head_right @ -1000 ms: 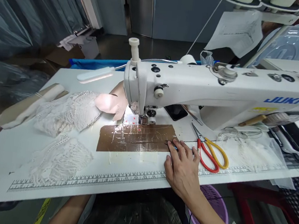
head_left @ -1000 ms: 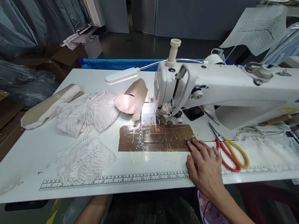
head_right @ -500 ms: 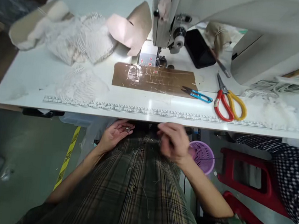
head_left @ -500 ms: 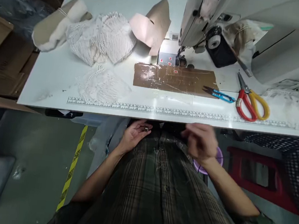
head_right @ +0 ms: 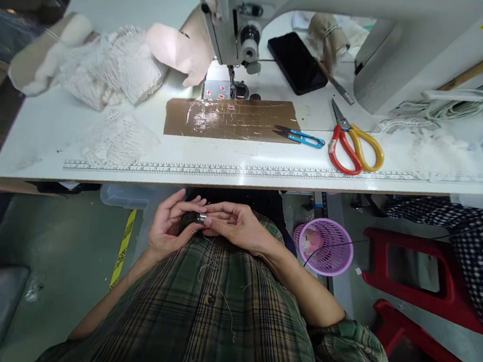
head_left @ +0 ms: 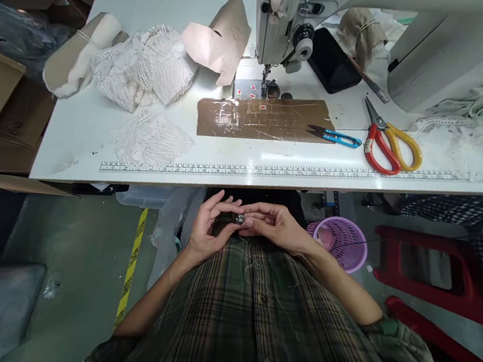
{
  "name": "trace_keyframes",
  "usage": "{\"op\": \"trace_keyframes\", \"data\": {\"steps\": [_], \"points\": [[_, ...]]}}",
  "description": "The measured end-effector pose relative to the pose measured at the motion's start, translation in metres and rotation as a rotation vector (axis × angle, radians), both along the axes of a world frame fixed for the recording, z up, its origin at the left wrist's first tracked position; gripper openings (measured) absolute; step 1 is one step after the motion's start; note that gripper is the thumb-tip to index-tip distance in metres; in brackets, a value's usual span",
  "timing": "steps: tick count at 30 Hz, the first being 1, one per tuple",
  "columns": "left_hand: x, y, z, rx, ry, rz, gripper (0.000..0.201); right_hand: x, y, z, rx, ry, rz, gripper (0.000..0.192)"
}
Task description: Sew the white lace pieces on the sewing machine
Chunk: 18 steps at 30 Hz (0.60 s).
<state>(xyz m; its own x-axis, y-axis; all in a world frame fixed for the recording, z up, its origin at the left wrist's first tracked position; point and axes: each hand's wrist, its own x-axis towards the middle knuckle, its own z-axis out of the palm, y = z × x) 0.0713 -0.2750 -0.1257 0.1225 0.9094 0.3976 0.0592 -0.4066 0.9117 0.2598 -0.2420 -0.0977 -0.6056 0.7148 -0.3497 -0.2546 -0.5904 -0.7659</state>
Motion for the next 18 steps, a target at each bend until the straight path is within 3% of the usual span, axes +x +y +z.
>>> {"op": "trace_keyframes", "data": {"steps": [6, 10, 14, 18], "points": [[0.014, 0.015, 0.032, 0.034, 0.185, 0.024, 0.074, 0.007, 0.009, 0.017, 0.080, 0.031, -0.121, 0.031], [0.032, 0.042, 0.054, 0.185, 0.303, 0.023, 0.077, 0.023, 0.024, 0.037, 0.209, 0.031, -0.274, 0.039], [0.064, 0.072, 0.068, 0.201, 0.195, 0.082, 0.074, 0.041, 0.049, 0.052, 0.302, 0.056, -0.355, 0.034], [0.095, 0.095, 0.071, 0.093, 0.060, 0.117, 0.066, 0.059, 0.080, 0.058, 0.214, 0.026, -0.395, 0.025]]}}
